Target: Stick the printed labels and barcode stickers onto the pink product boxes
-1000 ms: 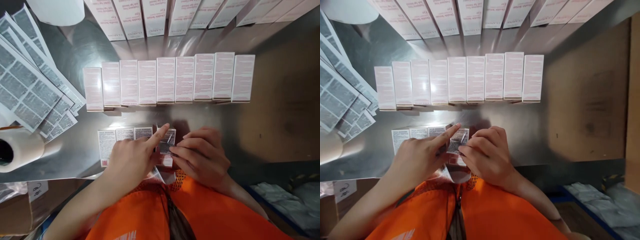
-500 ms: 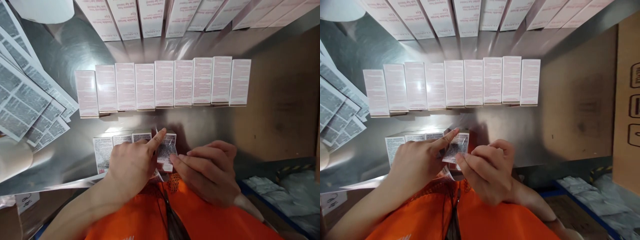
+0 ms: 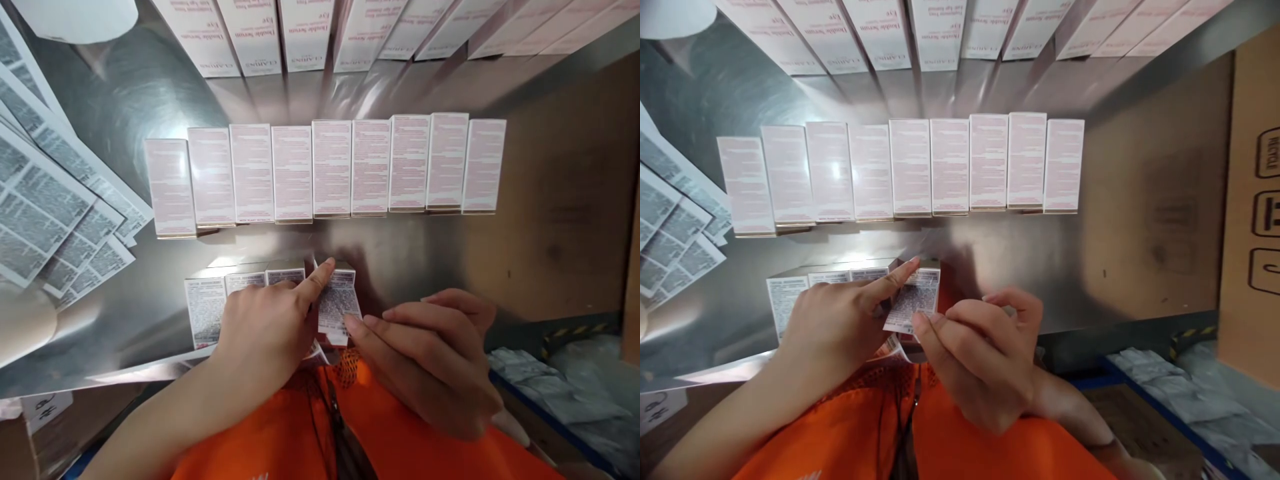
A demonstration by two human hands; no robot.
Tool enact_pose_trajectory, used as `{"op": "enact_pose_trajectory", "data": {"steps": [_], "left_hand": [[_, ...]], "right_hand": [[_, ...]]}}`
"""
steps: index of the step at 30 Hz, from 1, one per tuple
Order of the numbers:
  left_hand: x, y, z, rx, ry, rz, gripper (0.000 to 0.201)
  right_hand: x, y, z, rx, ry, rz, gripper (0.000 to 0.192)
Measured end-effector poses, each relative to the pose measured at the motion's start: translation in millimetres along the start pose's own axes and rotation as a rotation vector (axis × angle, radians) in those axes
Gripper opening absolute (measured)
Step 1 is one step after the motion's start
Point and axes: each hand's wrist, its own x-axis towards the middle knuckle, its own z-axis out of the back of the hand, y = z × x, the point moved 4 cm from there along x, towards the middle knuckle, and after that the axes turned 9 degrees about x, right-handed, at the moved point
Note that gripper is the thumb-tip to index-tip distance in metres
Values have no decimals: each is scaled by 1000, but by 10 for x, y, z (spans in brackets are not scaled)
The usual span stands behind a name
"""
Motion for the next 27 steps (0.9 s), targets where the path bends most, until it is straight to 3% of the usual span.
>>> {"op": "enact_pose_trajectory", "data": {"steps": [6, 9, 14, 23, 27], "left_hand": [[3, 4, 7, 21, -41, -8, 58], [-6, 8, -16, 63, -121, -27, 60], [-42, 15, -34, 148, -375, -111, 58], [-45, 17, -38, 157, -492, -206, 60], [-77, 36, -65, 102, -595, -297, 56]], "right_hand": [[58, 20, 5, 8, -6, -45, 24], [20, -14, 6, 36, -36, 0, 17], [-21, -126, -56, 100, 73, -37, 15], [-73, -191, -186, 106, 239, -100, 19], [-68, -198, -183, 121, 236, -143, 25]]}}
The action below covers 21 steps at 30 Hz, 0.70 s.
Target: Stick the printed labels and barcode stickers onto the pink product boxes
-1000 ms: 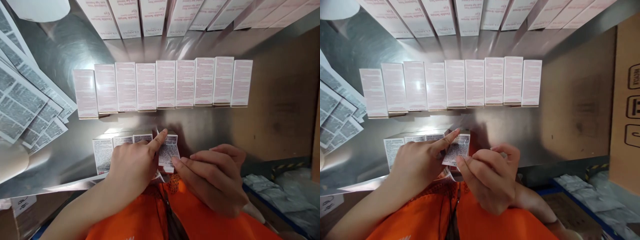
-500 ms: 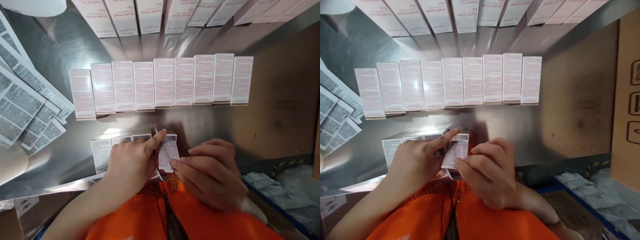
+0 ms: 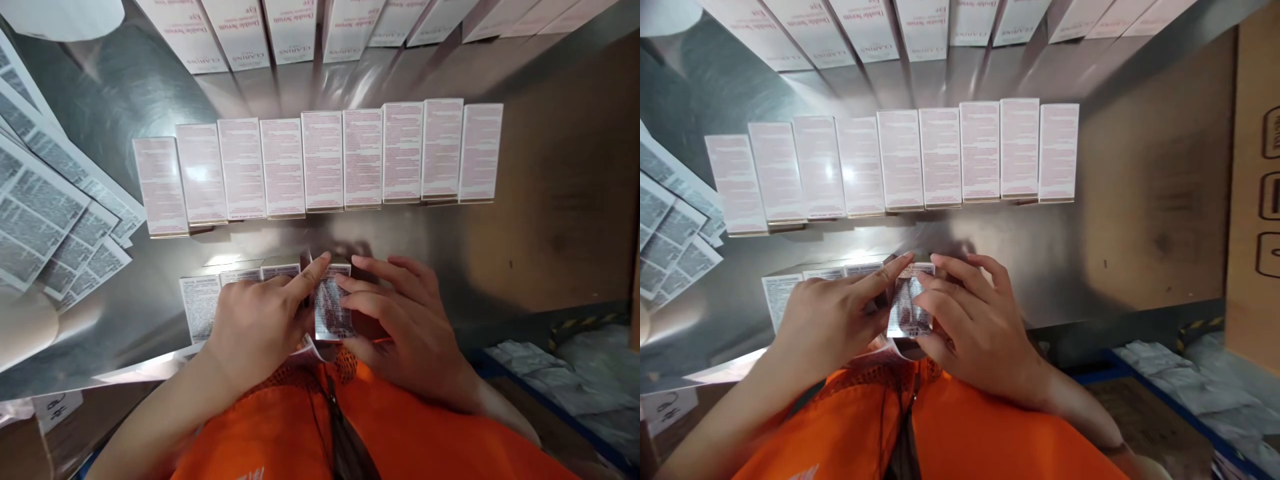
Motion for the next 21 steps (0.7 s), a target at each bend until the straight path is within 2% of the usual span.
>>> {"op": "enact_pose_trajectory", "data": {"steps": [3, 6, 10, 14, 21], "left_hand": [[-55, 2, 23, -113, -94, -69, 49], [-88, 2, 36, -199, -126, -99, 36], [-99, 4, 27, -161, -185, -84, 26], [-122, -17, 31, -139, -251, -154, 23], [-167, -33, 86, -127, -212, -254, 15]], "right_hand": [[5, 3, 0, 18, -47, -2, 27], [7, 3, -12, 19, -57, -4, 27], [1, -7, -14, 44, -62, -23, 33], [-16, -45, -18, 78, -75, -47, 43], [-34, -99, -19, 122, -92, -78, 55]]}}
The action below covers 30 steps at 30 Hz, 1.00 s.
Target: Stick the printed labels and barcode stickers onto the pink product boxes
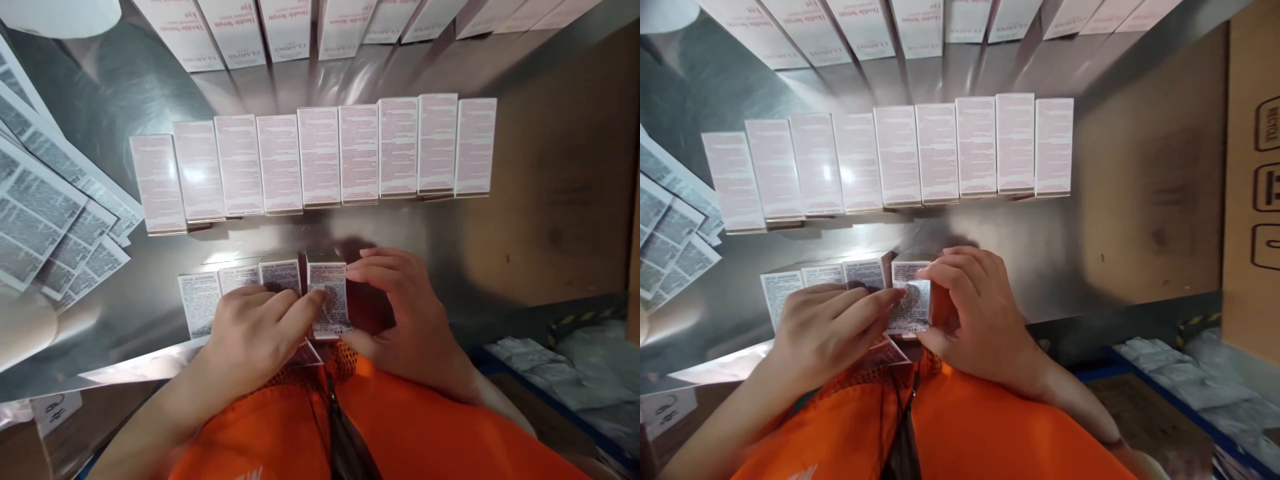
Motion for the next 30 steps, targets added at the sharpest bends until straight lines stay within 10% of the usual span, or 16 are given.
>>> {"op": "enact_pose_trajectory", "data": {"steps": [10, 30], "left_hand": [[15, 33, -53, 130, 39, 69, 49], [-9, 60, -73, 155, 58, 149, 51]], "right_hand": [[-5, 24, -6, -95, 28, 70, 49], [8, 36, -71, -79, 93, 84, 53]]}}
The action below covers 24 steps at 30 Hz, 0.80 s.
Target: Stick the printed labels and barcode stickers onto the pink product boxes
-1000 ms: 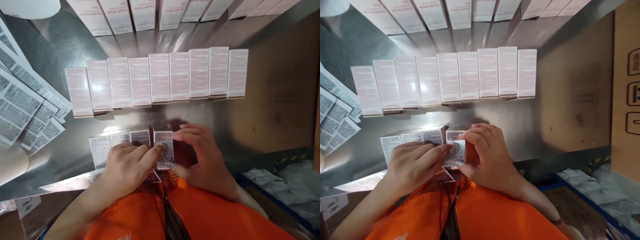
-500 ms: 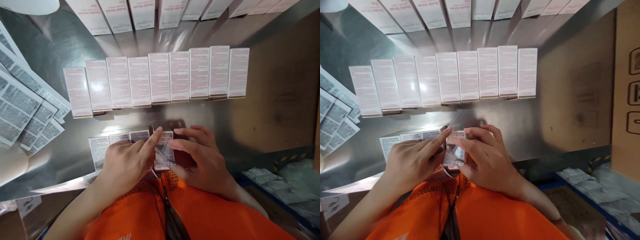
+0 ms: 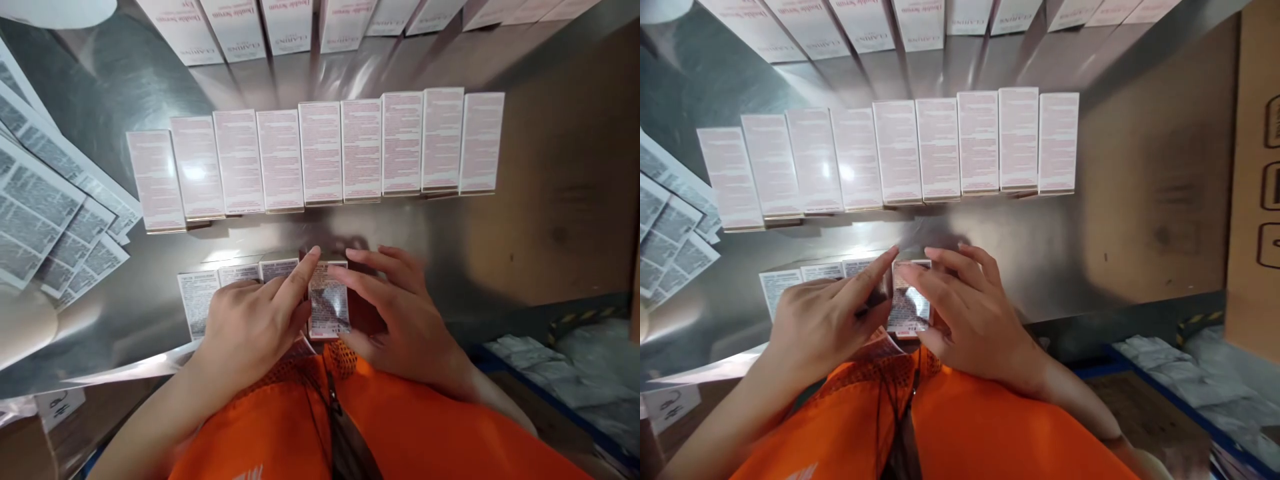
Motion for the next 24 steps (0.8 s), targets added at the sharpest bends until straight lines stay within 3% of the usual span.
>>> {"op": "enact_pose_trajectory", "data": {"steps": [7, 17, 24], "left_hand": [[-44, -32, 31, -17, -28, -22, 45], [-116, -48, 64, 6, -50, 16, 33], [-213, -156, 185, -108, -116, -160, 29]], "right_hand": [[-3, 0, 21, 76, -10, -16, 56], [67, 31, -11, 68, 102, -39, 55], [54, 40, 6, 51, 49, -33, 54]]}}
